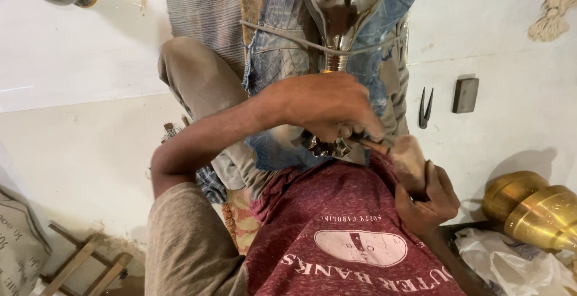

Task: The person sits on the floor shaping a brass vase tied with rope to a padded rest. They strike a gold band on the vase with a wooden mallet, reposition the vase, and use a small punch tool to work the metal surface, rotating the vase to reach different sides.

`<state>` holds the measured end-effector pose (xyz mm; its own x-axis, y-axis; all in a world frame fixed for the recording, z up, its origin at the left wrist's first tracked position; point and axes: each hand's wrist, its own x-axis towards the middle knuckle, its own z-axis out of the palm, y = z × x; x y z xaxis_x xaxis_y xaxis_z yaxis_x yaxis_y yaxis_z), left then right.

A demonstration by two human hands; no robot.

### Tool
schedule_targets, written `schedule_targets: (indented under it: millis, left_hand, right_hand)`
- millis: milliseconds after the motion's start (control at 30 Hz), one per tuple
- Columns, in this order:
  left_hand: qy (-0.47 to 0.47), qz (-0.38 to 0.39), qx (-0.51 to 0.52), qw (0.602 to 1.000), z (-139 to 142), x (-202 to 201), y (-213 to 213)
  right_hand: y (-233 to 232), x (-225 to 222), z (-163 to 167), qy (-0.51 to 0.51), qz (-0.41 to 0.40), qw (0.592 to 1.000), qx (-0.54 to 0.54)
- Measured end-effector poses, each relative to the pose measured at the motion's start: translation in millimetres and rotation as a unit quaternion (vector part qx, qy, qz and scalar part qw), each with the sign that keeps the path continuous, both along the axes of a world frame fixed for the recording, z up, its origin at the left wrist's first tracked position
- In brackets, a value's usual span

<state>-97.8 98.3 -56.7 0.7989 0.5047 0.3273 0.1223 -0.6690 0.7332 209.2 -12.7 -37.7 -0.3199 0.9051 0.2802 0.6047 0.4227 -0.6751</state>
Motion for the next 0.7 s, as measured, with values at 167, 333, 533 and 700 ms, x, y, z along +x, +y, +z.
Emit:
schedule_targets:
  millis: [167, 333, 533, 700]
  left_hand:
    - [-0.167, 0.219, -0.167, 0.947, 6, -15, -24]
    - [-0.51, 0.391, -0.269, 0.717, 17, -5, -84]
    - [-0.402, 0.528, -0.293, 0.688, 6, 20, -106]
    - [-0.32, 0.596, -0.205, 0.707, 8, 27, -107]
  right_hand:
    - [0, -20, 0, 0.088, -0.04, 0.991, -0.094]
    - [33, -58, -36, 0.383, 0.086, 0.919, 0.033]
    - [82, -80, -46, 0.299, 0.191, 0.93, -0.095]
    - [133, -89, -3, 0.152, 0.215, 0.951, -0.162]
